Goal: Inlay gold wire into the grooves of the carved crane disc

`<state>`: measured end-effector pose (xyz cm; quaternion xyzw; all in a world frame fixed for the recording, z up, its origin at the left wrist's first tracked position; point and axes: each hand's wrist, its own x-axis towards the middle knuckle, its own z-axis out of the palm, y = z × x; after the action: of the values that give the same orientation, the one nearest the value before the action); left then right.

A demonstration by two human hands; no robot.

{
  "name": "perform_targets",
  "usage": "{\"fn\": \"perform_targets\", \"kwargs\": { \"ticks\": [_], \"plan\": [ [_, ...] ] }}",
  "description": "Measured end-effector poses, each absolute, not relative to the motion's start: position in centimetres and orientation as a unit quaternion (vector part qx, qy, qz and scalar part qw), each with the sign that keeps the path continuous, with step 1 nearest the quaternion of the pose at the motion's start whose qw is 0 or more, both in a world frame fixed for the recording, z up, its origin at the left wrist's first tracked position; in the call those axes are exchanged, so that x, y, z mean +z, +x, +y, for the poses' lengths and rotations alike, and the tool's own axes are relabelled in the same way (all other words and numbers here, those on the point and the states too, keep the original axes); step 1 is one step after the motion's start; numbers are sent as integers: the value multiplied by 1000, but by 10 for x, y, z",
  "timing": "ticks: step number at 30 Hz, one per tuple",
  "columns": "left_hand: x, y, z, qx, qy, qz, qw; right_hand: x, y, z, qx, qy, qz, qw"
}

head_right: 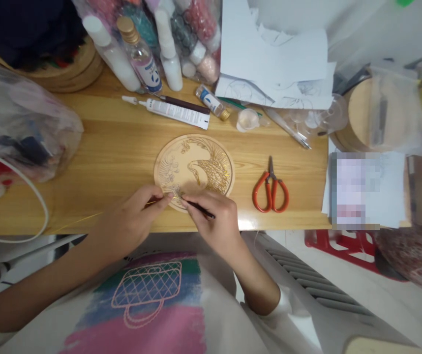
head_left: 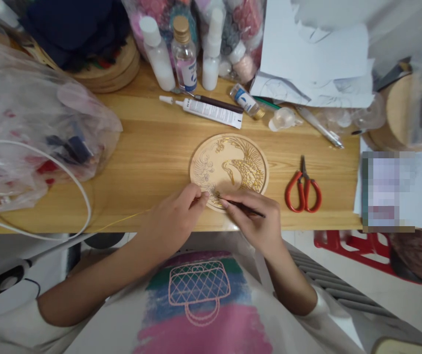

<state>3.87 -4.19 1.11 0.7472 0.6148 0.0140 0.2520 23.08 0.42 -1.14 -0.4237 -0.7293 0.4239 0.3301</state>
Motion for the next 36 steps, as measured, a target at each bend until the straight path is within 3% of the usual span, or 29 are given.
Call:
{"fn": "perform_targets", "kwargs": {
  "ticks": [10, 21, 31, 36],
  "plan": [
    [14, 35, -34, 40, 699, 642, 314, -5, 238, 9, 426, -458, -701, 342],
    [9, 11, -8, -1, 853, 486, 191, 6, 248, 12, 387, -495, -691, 358],
    [15, 9, 3, -56, 870, 454, 183, 1, 247, 7, 389, -503, -687, 352],
    [11, 7, 1, -4, 847, 478, 231, 0, 247, 6, 396, -495, -682, 364]
  ]
}}
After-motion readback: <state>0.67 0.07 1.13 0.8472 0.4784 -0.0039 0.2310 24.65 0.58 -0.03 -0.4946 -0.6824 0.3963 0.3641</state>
